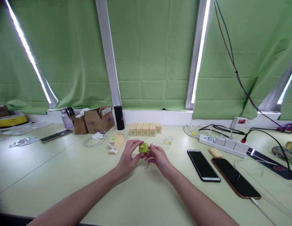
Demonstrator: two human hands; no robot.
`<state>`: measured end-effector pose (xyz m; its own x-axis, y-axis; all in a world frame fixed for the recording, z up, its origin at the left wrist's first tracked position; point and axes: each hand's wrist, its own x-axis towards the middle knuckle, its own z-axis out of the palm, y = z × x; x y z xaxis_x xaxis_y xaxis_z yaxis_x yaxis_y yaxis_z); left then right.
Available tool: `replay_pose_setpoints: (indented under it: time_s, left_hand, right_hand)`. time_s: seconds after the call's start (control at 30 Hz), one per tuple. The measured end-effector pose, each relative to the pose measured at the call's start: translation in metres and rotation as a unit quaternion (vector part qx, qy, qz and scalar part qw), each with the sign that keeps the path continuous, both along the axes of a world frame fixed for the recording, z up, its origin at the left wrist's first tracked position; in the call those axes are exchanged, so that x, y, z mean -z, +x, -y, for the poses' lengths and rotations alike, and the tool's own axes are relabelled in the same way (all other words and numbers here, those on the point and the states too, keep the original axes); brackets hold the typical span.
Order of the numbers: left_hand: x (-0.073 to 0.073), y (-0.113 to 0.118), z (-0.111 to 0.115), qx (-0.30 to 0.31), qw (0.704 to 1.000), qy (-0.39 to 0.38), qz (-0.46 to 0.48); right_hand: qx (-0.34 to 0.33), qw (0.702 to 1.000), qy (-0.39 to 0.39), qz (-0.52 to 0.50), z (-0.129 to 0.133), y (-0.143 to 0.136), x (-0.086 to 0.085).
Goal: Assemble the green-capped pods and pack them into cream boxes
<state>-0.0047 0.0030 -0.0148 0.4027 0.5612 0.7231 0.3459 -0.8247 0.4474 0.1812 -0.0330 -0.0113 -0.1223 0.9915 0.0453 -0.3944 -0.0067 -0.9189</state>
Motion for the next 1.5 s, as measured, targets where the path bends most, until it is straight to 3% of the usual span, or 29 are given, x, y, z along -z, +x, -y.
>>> replay_pose_setpoints:
  time_s: [0.37,0.63,0.83,0.97,1.2,1.23,1.3,1.37,1.5]
  left_hand:
    - [-0.003,0.002,0.0,-0.016,0.998,-0.051,-0.015]
    - [-0.003,0.002,0.0,0.031,0.992,-0.111,0.043]
    - [-0.001,0.005,-0.009,0.059,0.956,-0.259,0.12]
    - [-0.002,0.005,-0.014,0.066,0.926,-0.339,0.154]
    - [0.002,0.002,-0.019,0.07,0.873,-0.42,0.239]
    - [0.003,0.002,-0.02,0.07,0.869,-0.424,0.246]
    - [0.004,0.001,-0.02,0.064,0.865,-0.428,0.254]
    - [0.003,0.0,-0.02,0.058,0.864,-0.43,0.254]
    - [0.001,0.0,-0.018,0.059,0.864,-0.429,0.258]
  right_hand:
    - [0.038,0.993,0.038,0.106,-0.009,0.012,0.003]
    - [0.042,0.985,0.065,0.156,-0.011,0.012,0.004]
    - [0.073,0.969,0.083,0.221,-0.015,0.014,0.008]
    - [0.164,0.931,0.091,0.315,-0.026,0.03,0.012]
    - [0.35,0.807,0.064,0.471,-0.048,0.079,0.025]
    - [0.366,0.787,0.059,0.493,-0.05,0.084,0.028]
    - [0.372,0.714,0.045,0.591,-0.054,0.092,0.035]
    - [0.364,0.706,0.036,0.606,-0.056,0.096,0.042]
    - [0.351,0.733,0.03,0.582,-0.057,0.099,0.048]
